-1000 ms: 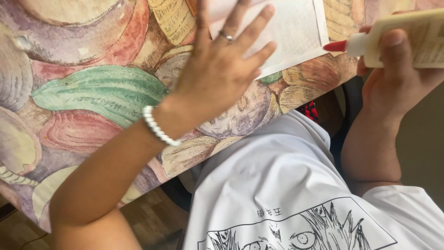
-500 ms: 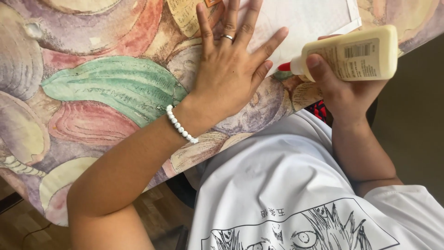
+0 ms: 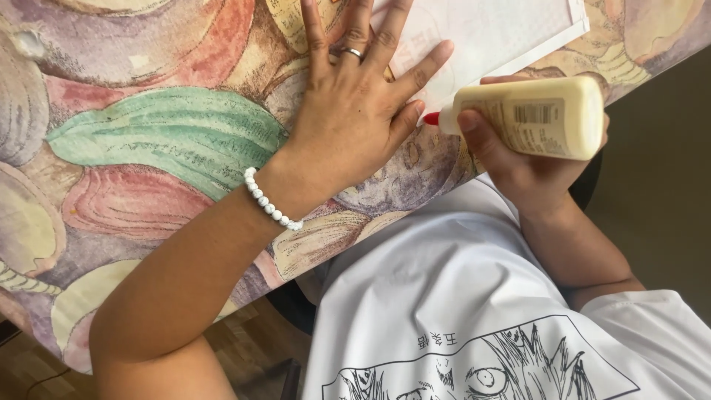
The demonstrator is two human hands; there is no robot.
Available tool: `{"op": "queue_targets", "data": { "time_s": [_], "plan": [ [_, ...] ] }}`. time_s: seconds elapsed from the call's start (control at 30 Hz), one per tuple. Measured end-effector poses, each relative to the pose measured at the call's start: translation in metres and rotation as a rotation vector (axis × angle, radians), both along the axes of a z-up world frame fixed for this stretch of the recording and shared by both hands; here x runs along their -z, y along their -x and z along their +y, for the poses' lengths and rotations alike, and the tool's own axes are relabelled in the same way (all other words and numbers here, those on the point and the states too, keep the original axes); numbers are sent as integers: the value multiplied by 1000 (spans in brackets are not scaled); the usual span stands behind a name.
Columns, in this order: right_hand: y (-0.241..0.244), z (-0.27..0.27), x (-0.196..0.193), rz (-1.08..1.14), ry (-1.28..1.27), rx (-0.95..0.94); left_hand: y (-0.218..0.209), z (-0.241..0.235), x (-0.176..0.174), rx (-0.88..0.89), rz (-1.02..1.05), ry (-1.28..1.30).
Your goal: Applying glue to the edges of paper sheets and folding them to create small bags.
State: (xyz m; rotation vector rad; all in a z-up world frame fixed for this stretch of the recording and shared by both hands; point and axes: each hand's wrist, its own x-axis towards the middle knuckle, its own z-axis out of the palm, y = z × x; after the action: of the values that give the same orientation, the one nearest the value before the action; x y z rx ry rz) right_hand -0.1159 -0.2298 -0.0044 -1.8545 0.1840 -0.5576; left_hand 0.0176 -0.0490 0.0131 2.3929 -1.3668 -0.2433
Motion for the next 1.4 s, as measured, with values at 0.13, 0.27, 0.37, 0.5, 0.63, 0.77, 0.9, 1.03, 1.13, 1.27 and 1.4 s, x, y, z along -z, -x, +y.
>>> {"op": "queue_targets", "data": {
  "time_s": [0.13,0.27,0.37,0.5,0.63,0.77,0.9,1.03,1.13,1.27,1.4],
  "plan": [
    [-4,-19,8,-14,-114,145,-1,-1,3,-1,-7,-17],
    [-10,-39,11,-234,-5,153,0,-1,5,-6,-43,-28],
    [-5,-19,10,-128,-2,133,0,-1,5,-3,-46,-24],
    [7,-3,24,-148,65,-87,1,-1,6,-12,-46,-9],
    [-3,-21,13,-23,35,33,0,-1,8,-7,-45,1],
    [-10,-57,18,-256,124,171,0,-1,9,-14,-63,-10],
    [-4,-42,25,-220,-30,186,0,-2,8,-9,-65,-27],
    [-1,6,5,40,-107,152,0,-1,9,-4,-44,43],
    [0,2,5,54,-105,13,1,-1,8,-1,-46,1],
    [-3,-46,28,-194,39,158,-1,0,7,-3,-33,-6],
    [-15,-78,16,-290,283,211,-1,-1,9,-6,-45,17]
  ]
}}
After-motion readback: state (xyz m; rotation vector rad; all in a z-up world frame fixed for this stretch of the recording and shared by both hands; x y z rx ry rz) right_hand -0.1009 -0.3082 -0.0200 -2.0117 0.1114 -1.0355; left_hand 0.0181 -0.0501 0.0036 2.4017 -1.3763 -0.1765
